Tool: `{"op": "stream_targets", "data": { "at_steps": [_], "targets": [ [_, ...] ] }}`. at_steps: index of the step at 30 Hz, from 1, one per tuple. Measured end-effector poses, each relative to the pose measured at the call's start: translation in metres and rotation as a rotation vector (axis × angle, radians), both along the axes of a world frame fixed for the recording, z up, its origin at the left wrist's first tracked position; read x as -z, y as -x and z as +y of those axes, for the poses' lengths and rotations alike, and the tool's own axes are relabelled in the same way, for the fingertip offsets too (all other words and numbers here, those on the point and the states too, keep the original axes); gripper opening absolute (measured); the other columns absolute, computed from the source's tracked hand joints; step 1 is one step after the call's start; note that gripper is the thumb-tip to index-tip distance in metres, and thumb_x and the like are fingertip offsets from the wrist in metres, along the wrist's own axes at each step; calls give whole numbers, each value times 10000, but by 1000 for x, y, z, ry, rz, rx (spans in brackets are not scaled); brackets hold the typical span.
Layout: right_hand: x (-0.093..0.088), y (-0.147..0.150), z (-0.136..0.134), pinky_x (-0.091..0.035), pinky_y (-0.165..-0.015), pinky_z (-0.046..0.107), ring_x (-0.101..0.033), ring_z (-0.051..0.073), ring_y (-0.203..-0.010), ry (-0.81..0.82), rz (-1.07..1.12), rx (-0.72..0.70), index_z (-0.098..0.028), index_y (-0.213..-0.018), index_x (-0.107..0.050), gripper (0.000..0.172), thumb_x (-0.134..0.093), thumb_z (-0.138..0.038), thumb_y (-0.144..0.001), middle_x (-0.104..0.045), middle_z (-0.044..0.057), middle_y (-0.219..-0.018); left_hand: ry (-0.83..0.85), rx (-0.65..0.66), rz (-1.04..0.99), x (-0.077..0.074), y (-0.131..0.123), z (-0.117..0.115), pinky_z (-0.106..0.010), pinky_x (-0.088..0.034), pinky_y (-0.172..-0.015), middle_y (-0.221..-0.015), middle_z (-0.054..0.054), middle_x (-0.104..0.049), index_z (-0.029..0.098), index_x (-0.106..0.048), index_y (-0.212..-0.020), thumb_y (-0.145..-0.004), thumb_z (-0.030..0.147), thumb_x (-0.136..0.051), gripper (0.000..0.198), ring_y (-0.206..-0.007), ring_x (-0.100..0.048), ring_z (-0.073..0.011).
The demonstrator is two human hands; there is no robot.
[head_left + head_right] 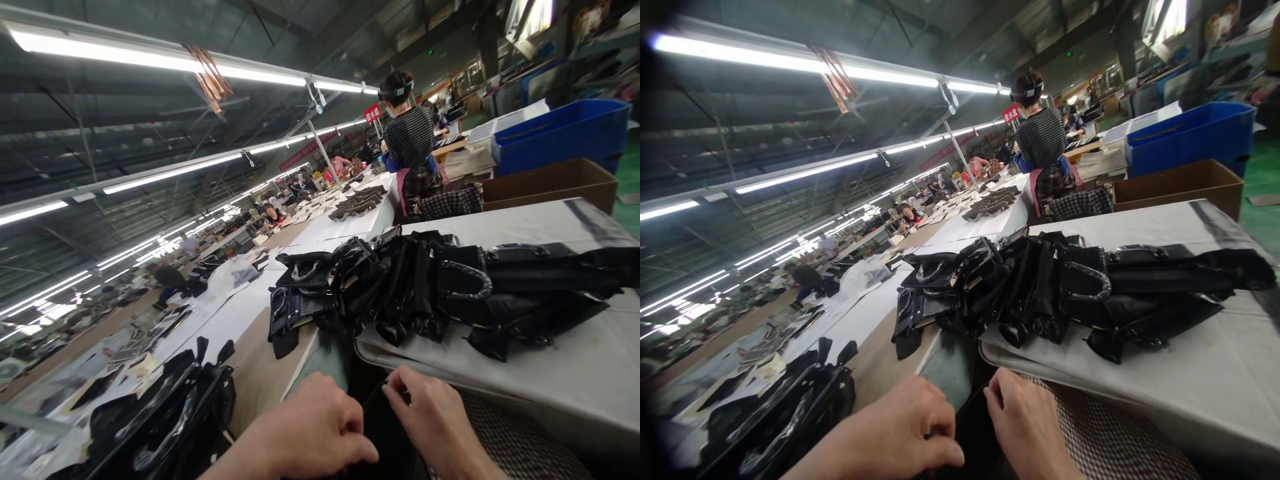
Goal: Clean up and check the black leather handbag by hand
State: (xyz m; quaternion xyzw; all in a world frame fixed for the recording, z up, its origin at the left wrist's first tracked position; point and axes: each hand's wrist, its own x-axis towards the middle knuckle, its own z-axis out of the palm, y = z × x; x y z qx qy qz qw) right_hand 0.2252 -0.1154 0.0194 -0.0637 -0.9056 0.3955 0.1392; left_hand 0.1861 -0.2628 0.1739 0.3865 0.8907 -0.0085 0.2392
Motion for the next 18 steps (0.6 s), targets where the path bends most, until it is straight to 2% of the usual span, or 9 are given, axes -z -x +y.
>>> {"op": "stream_targets", "data": {
  "at_steps": [3, 5, 8, 10, 13, 15, 18],
  "targets": [
    [0, 0, 2, -353, -591, 319, -681, 238, -676, -11, -11, 11, -250, -782, -602, 140, -531, -251, -903, -692, -28, -690, 95, -138, 170, 25, -10, 8, -293, -439, -660, -838, -50, -710, 202, -663, -836, -765, 245, -641, 86, -803, -639, -244],
    [1, 0, 5, -357, -593, 317, -681, 235, -676, -2, -12, 18, -253, -780, -602, 143, -532, -255, -905, -692, -30, -688, 41, -260, 245, 37, -14, 10, -301, -444, -717, -989, -58, -680, 203, -619, -933, -698, 143, -596, 244, -930, -611, -248],
    [5, -2, 8, -371, -602, 313, -681, 225, -681, 30, 3, 5, -251, -774, -595, 152, -528, -259, -910, -697, -31, -704, -112, -431, 266, 48, -16, 3, -287, -441, -776, -1108, -47, -640, 210, -575, -1030, -642, 138, -603, 396, -1013, -582, -233],
    [6, -2, 9, -389, -620, 317, -685, 226, -693, 53, 7, -7, -246, -781, -596, 150, -525, -259, -913, -705, -23, -720, -145, -502, 165, 52, -15, -4, -266, -438, -733, -1021, -18, -672, 226, -584, -1004, -643, 171, -629, 369, -929, -611, -216],
    [6, -4, 8, -414, -655, 328, -689, 234, -711, 82, 1, -21, -240, -790, -612, 151, -522, -251, -910, -716, -7, -746, -155, -558, 47, 57, -15, -14, -247, -416, -661, -806, 17, -691, 232, -630, -866, -673, 217, -649, 195, -789, -628, -197],
    [4, -6, 10, -419, -665, 328, -684, 229, -705, 120, 9, -17, -241, -787, -629, 152, -533, -252, -904, -717, -7, -751, -188, -575, 29, 60, -17, -17, -243, -403, -641, -754, 17, -681, 224, -652, -813, -705, 237, -644, 109, -756, -620, -189],
    [1, -9, 13, -414, -655, 317, -671, 219, -691, 180, 21, 2, -248, -781, -653, 141, -563, -263, -889, -710, -20, -735, -272, -584, -9, 64, -19, -19, -238, -399, -643, -742, 23, -674, 217, -663, -815, -754, 266, -636, 83, -731, -606, -172]
  ]
}}
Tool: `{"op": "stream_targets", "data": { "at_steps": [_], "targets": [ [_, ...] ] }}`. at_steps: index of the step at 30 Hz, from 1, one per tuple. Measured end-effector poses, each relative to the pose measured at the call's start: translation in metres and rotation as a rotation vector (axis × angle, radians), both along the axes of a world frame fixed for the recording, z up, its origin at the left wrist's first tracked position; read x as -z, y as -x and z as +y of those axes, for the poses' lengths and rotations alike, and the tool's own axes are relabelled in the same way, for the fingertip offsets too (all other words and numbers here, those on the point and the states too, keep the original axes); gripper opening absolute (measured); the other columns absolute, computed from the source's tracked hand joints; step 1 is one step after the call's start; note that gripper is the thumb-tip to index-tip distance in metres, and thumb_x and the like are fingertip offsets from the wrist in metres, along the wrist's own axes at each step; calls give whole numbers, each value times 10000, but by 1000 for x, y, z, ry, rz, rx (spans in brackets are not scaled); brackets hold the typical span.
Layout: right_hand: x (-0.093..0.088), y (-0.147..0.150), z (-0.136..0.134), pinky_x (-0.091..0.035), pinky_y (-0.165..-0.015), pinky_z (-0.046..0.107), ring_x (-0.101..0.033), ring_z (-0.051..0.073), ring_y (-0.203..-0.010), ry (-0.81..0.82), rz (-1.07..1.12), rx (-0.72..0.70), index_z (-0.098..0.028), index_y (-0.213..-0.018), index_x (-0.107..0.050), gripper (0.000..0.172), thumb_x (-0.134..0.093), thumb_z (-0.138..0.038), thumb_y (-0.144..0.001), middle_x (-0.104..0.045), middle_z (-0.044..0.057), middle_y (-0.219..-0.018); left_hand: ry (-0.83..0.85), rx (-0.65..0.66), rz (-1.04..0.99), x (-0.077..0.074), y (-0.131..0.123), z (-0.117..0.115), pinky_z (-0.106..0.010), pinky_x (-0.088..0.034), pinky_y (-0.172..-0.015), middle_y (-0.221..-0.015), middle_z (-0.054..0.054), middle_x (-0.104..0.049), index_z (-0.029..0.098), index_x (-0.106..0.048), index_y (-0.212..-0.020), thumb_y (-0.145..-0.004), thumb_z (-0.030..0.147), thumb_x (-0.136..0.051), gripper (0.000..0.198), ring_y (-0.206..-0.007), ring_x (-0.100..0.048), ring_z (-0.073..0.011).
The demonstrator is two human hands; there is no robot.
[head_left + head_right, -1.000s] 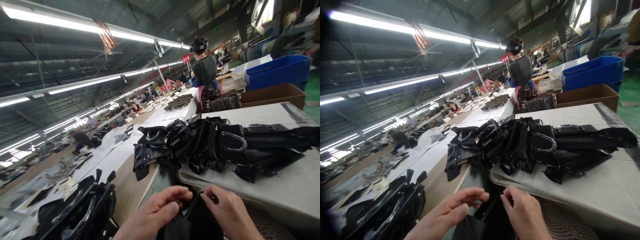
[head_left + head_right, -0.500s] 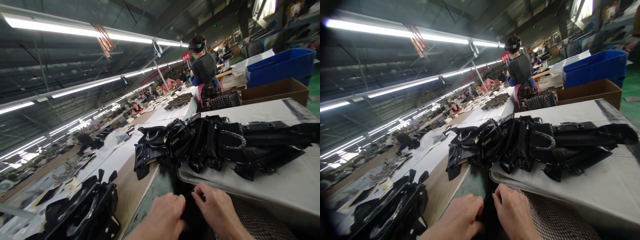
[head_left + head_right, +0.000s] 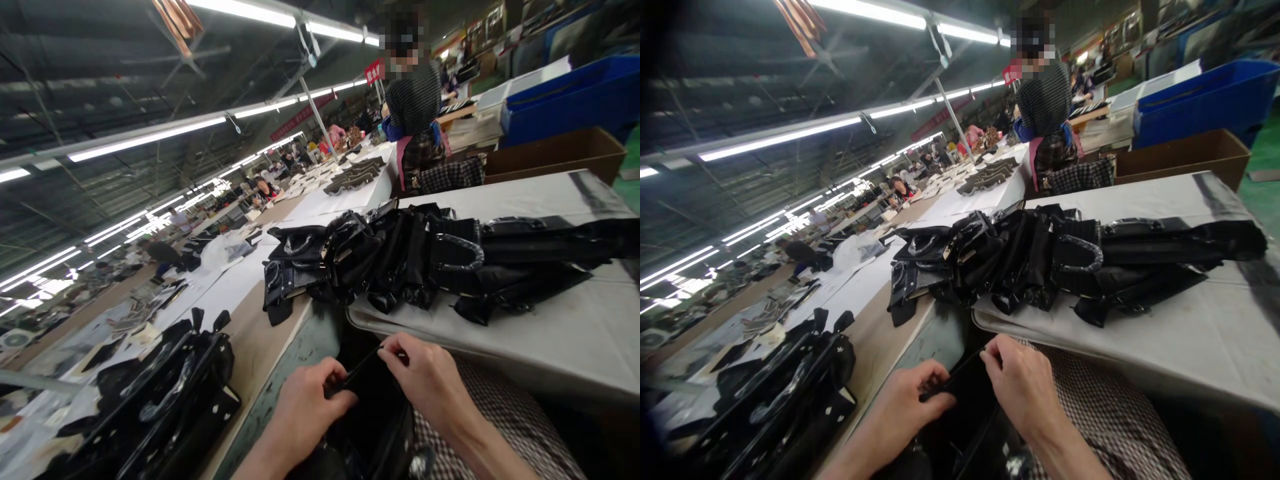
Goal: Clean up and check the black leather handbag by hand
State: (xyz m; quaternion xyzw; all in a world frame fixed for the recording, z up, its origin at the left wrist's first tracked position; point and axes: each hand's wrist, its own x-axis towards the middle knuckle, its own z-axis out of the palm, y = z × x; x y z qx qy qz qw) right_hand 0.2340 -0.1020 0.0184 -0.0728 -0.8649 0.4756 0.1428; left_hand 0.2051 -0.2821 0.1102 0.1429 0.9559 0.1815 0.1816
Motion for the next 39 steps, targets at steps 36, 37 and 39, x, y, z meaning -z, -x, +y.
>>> {"op": "stream_targets", "data": {
  "at_steps": [36, 37, 39],
  "targets": [
    [49, -2, 22, -529, -625, 267, -720, 179, -711, -55, 102, -6, -291, -888, -651, 262, -472, -476, -938, -750, -43, -852, 110, 326, 313, 12, 11, 29, -232, -348, -580, -700, 55, -737, 297, -703, -870, -863, 339, -641, 76, -660, -690, -152],
    [49, -2, 22, -529, -623, 262, -720, 176, -712, -53, 115, -3, -289, -887, -650, 257, -477, -472, -937, -750, -44, -856, 128, 346, 321, 13, 11, 30, -237, -345, -579, -727, 43, -746, 279, -698, -845, -883, 330, -612, 108, -689, -701, -161],
    [46, -4, 21, -525, -610, 254, -720, 172, -706, -45, 127, 0, -283, -867, -648, 253, -489, -469, -932, -750, -44, -855, 194, 361, 362, 16, 9, 32, -258, -328, -565, -737, 16, -750, 241, -675, -789, -907, 303, -561, 175, -711, -714, -188]
  ]
}}
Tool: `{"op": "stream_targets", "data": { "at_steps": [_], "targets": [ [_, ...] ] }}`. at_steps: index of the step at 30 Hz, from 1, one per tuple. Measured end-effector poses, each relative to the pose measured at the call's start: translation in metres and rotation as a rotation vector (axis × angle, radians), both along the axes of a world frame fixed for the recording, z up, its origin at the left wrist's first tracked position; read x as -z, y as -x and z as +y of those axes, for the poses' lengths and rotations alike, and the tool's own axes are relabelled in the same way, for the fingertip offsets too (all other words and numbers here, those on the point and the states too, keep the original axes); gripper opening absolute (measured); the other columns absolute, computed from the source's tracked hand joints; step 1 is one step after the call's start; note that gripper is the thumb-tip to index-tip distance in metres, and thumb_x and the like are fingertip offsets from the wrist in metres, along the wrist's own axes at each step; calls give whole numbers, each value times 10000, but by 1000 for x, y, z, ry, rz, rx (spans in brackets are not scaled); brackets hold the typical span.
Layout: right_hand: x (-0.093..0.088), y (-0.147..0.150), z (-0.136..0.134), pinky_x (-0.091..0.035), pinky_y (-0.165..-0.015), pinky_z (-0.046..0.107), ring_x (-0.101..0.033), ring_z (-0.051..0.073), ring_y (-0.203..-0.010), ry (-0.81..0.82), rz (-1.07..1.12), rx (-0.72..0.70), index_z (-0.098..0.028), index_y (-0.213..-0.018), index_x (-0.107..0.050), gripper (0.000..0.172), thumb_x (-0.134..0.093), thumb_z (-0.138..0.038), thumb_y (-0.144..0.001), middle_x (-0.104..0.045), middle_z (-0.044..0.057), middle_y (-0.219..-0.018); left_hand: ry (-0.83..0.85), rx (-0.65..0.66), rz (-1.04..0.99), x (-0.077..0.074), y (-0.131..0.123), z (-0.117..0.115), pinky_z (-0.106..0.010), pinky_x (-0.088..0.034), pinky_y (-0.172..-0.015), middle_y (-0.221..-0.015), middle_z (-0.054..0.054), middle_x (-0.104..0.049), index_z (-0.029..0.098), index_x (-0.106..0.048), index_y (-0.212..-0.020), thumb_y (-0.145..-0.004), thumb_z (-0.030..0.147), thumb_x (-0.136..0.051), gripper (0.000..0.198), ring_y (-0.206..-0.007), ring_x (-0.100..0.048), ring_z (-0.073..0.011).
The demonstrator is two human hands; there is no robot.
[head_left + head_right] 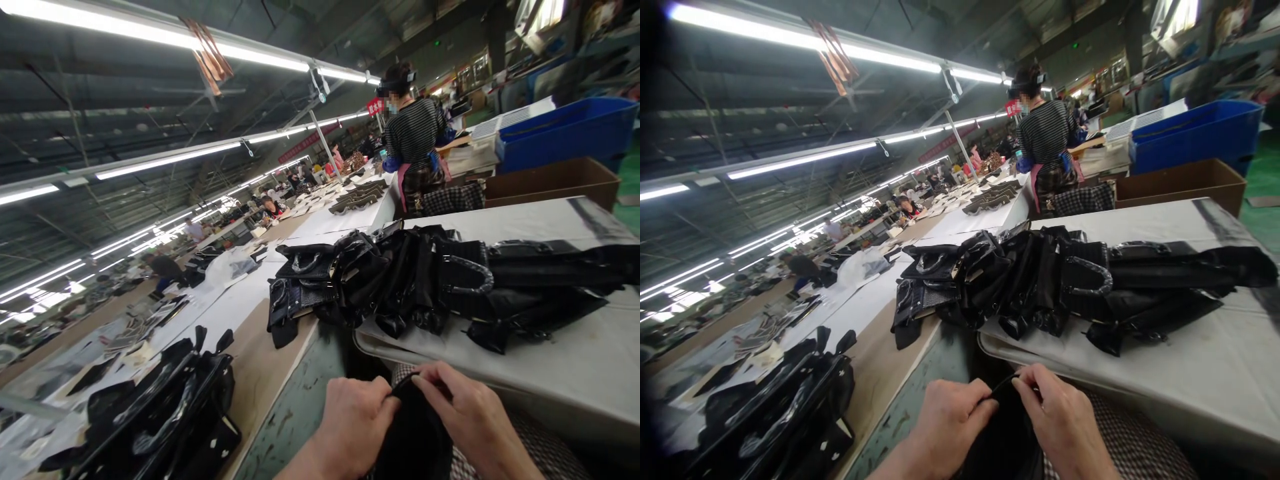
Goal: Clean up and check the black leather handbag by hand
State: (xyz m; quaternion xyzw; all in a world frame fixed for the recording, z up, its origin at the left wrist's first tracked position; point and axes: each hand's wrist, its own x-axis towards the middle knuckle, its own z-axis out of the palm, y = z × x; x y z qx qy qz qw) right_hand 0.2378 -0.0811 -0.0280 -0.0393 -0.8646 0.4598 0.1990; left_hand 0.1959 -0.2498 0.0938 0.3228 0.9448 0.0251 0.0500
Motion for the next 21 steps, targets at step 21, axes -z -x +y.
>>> {"op": "stream_targets", "data": {
  "at_steps": [21],
  "targets": [
    [-32, -9, 0, -474, -598, 277, -660, 179, -612, 199, -37, 101, -222, -781, -671, 247, -514, -389, -873, -710, -3, -700, -167, 27, -89, 2, 4, 11, -231, -393, -663, -775, 21, -701, 197, -665, -750, -890, 250, -599, 164, -739, -640, -143]
  ]
}}
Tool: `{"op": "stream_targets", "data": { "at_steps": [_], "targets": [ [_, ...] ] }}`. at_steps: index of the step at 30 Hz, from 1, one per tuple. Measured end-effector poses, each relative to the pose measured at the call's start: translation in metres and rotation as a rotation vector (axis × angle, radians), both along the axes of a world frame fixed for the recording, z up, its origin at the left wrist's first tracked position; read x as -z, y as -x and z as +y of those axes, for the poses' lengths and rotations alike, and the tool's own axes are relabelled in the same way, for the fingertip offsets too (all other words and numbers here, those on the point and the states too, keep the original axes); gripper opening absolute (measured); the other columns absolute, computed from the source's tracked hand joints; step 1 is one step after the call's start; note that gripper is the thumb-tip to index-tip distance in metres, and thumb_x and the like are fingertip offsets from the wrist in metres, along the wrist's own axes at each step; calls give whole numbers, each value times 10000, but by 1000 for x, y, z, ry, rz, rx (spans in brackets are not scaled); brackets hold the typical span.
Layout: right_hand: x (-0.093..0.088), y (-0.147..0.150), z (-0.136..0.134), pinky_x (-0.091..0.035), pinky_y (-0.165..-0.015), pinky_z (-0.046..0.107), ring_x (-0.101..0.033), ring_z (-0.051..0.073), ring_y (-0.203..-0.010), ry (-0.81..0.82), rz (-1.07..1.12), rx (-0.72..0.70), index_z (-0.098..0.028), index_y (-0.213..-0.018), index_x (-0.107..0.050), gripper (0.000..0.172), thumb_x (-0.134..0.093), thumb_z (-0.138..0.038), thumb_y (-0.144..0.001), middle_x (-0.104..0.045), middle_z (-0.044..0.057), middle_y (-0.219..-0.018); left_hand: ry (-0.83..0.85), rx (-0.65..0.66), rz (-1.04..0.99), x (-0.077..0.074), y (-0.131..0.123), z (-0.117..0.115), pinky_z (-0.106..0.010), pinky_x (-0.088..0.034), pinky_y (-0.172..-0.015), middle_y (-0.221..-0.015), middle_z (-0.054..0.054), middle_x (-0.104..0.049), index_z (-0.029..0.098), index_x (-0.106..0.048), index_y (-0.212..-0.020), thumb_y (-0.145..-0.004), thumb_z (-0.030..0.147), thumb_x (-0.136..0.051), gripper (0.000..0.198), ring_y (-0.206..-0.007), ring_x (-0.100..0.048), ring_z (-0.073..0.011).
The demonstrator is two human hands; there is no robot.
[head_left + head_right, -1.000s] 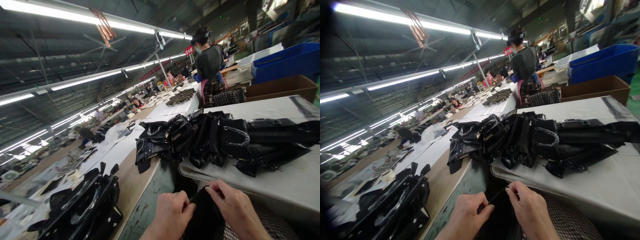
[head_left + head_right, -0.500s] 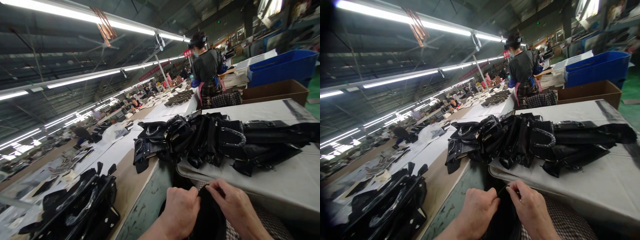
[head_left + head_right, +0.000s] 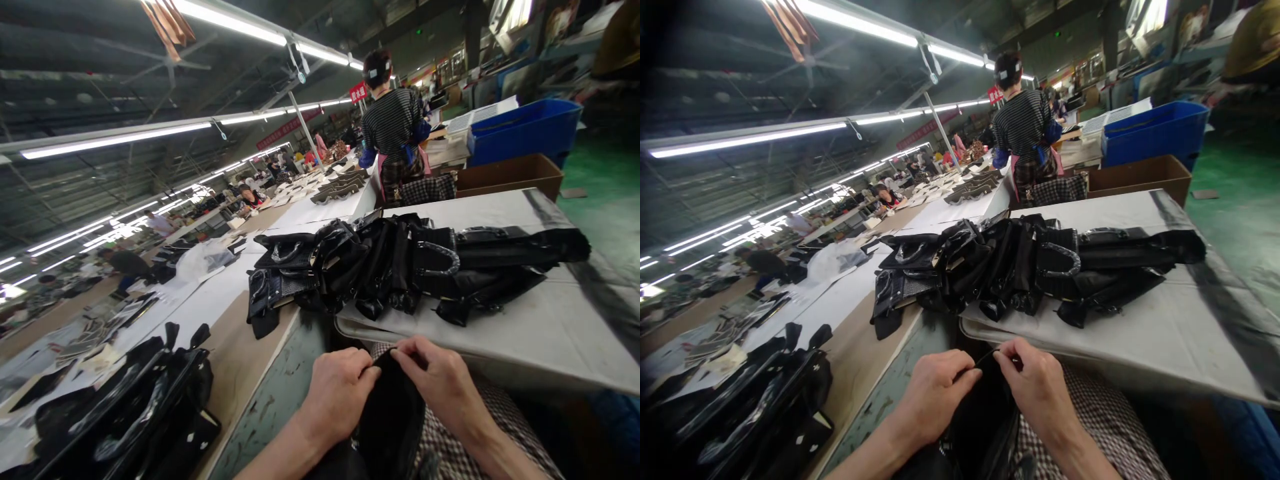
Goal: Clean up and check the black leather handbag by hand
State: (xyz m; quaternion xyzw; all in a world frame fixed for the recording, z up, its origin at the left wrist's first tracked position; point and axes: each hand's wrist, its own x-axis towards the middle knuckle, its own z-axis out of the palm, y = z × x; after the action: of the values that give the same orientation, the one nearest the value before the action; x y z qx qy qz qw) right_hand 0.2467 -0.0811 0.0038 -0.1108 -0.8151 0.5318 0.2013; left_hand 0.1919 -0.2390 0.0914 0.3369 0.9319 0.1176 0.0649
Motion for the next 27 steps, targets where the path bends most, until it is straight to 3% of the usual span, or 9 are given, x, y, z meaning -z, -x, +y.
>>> {"op": "stream_targets", "data": {
  "at_steps": [7, 13, 19, 23, 27],
  "targets": [
    [-3, 1, -1, -464, -593, 264, -652, 167, -601, 9, -6, 16, -219, -756, -646, 228, -528, -374, -873, -706, -7, -694, -22, -5, -5, 4, 0, 1, -232, -375, -635, -743, 24, -687, 193, -648, -733, -893, 239, -600, 173, -706, -625, -134],
    [0, 2, -3, -463, -578, 274, -647, 180, -578, -11, 2, -6, -227, -761, -650, 261, -512, -411, -885, -695, -2, -663, 95, 27, -8, -7, 2, 1, -235, -394, -609, -746, 16, -707, 207, -652, -761, -882, 295, -610, 155, -694, -653, -155],
    [12, 5, -6, -496, -547, 264, -671, 187, -560, -101, 66, -63, -253, -770, -668, 276, -490, -421, -897, -714, -2, -667, 388, 254, 142, -18, 10, 14, -317, -476, -592, -784, -77, -737, 197, -631, -932, -928, 411, -512, 244, -720, -711, -299],
    [19, 5, -4, -536, -602, 249, -703, 184, -643, -106, 57, -132, -267, -813, -673, 233, -509, -405, -905, -735, -12, -748, 389, 381, 188, -15, 18, 21, -304, -489, -568, -775, -58, -735, 187, -602, -846, -928, 313, -495, 184, -699, -717, -275],
    [17, 3, -5, -535, -641, 269, -699, 190, -685, -88, 47, -115, -273, -815, -656, 234, -476, -386, -913, -721, -18, -763, 404, 517, 231, -13, 26, 21, -279, -458, -513, -758, -44, -731, 178, -585, -803, -899, 270, -510, 153, -651, -706, -240]
  ]
}}
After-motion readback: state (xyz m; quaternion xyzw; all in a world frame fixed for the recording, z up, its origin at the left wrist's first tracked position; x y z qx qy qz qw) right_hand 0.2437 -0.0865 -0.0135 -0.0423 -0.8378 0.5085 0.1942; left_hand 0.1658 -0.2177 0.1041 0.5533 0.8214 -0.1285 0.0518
